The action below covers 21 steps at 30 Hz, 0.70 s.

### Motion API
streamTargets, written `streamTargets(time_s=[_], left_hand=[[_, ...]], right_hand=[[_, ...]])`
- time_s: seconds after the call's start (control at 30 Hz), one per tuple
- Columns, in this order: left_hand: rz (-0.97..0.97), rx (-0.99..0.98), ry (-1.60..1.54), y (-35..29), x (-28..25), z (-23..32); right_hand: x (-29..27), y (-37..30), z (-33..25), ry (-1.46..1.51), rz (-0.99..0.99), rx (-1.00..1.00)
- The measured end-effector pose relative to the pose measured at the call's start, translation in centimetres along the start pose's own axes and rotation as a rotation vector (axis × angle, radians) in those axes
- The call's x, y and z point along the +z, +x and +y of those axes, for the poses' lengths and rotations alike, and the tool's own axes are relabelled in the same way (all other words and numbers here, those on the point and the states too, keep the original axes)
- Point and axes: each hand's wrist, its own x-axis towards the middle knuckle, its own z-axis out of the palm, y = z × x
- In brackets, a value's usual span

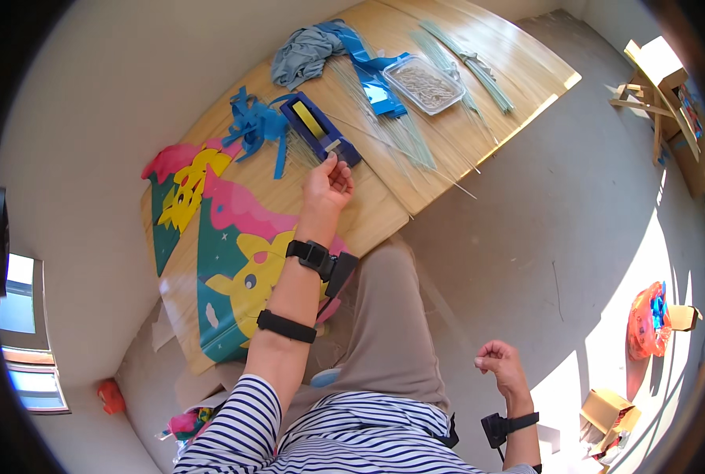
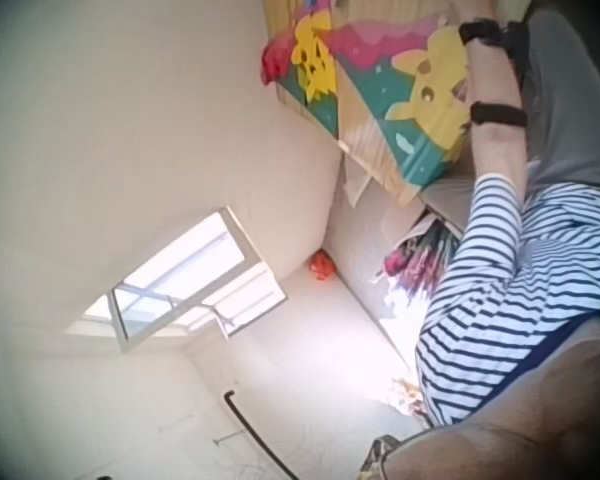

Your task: Assemble a paper or plastic kite by attaching support sticks and string using tape.

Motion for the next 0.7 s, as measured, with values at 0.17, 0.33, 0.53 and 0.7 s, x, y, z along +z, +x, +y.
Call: streamTargets(time_s=[0.17, 0.33, 0.53, 0.7], left_hand=[[0.03, 0.05, 0.015, -0.4, 0.2, -0.2], [0.096, 0.106, 0.049, -0.7, 1.3, -0.5], [0.109, 0.047, 0.083, 0.6, -0.4, -1.4], [-0.174, 0.029, -0.074, -3.0, -0.9, -2.4]], right_hand=[[-0.2, 0.3, 0.6, 0.005, 0.013, -0.003], [0.0, 0.7, 1.0, -0.007, 0.051, -0.027], [0.1, 0.4, 0.8, -0.128, 0.106, -0.034], [-1.9, 0.2, 3.4, -0.083, 0.163, -0.037]])
